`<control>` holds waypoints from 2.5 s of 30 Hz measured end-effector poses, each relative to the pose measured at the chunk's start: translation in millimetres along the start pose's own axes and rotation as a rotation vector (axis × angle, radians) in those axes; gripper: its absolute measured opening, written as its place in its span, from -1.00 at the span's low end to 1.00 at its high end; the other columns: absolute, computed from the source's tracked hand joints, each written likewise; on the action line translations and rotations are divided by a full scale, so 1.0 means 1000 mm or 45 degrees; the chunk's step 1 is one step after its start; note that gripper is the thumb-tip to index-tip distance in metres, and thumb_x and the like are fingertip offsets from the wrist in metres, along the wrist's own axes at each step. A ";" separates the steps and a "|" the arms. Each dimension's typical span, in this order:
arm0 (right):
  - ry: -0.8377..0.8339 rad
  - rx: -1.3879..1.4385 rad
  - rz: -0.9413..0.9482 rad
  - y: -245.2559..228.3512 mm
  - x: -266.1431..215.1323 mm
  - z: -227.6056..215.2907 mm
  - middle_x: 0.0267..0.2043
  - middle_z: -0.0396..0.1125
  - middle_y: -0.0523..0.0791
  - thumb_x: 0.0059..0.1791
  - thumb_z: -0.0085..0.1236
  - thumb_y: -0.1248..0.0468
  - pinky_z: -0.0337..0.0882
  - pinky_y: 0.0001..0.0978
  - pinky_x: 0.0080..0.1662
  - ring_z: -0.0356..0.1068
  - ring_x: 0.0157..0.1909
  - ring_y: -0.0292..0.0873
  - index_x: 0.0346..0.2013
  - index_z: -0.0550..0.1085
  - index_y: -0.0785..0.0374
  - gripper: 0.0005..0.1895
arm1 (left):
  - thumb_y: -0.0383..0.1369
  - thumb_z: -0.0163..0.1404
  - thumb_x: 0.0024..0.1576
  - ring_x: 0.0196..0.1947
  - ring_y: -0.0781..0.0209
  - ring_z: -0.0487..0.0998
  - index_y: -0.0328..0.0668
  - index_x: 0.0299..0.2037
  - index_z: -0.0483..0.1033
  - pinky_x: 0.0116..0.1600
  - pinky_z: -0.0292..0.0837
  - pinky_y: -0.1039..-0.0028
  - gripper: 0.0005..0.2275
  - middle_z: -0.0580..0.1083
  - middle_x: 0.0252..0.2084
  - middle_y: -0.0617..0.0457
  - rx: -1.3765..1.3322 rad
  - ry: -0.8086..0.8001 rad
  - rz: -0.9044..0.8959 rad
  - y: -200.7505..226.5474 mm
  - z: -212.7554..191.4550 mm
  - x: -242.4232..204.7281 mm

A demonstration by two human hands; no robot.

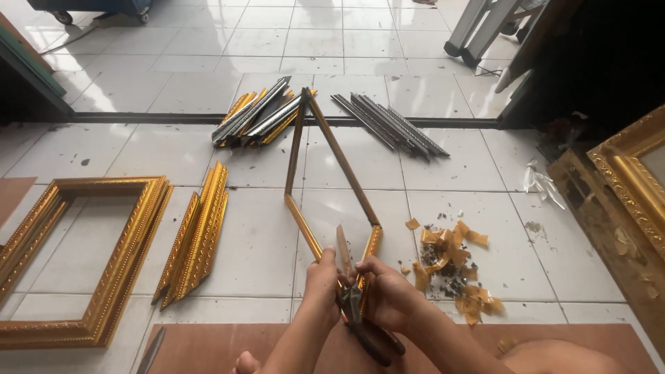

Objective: Disassembling a gold-colored picture frame by pulling the molding pieces apart and removing staples with pliers.

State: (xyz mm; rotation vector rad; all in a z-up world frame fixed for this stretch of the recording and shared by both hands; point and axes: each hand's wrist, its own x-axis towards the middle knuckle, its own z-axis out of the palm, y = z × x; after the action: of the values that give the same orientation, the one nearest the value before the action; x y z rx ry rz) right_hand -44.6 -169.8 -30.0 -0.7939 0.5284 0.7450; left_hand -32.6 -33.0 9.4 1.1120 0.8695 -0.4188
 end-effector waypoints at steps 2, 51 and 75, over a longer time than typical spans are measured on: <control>-0.056 0.224 0.023 -0.004 0.003 -0.002 -0.31 0.42 -0.05 0.07 0.05 0.32 0.47 -0.43 -0.31 0.39 -0.41 -0.20 -0.06 0.44 0.39 -0.79 | -0.13 -0.07 0.42 -0.63 0.30 0.27 -0.12 -0.19 0.40 -0.50 0.11 0.47 -0.75 0.30 -0.54 0.14 -0.178 -0.139 -0.035 -0.005 -0.011 0.040; 0.248 -0.245 -0.487 -0.054 0.022 -0.035 -0.24 0.31 0.07 0.13 0.02 0.38 0.48 -0.02 -0.16 0.37 -0.25 0.11 -0.06 0.33 0.36 -0.87 | 0.27 0.29 -0.13 -0.33 0.08 0.62 -0.19 0.37 0.35 -0.23 0.70 0.32 -0.06 0.49 0.00 -0.11 0.520 -0.316 0.065 -0.001 -0.025 -0.010; 0.525 -0.998 -0.374 -0.003 0.006 0.010 0.80 -0.14 -0.07 0.02 -0.51 -0.52 0.03 0.21 0.67 -0.10 0.79 0.06 0.74 -0.05 -0.07 0.10 | -0.55 0.00 0.04 -0.33 0.11 0.60 -0.27 0.08 0.65 -0.22 0.54 0.43 -0.62 0.58 -0.30 -0.09 0.511 -0.576 0.245 0.001 -0.017 -0.019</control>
State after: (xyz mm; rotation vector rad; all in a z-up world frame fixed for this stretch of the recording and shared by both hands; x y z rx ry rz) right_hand -36.9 -160.9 -27.0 -1.7404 0.4653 0.5019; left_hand -50.4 -19.1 22.3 1.3821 0.2808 -0.6708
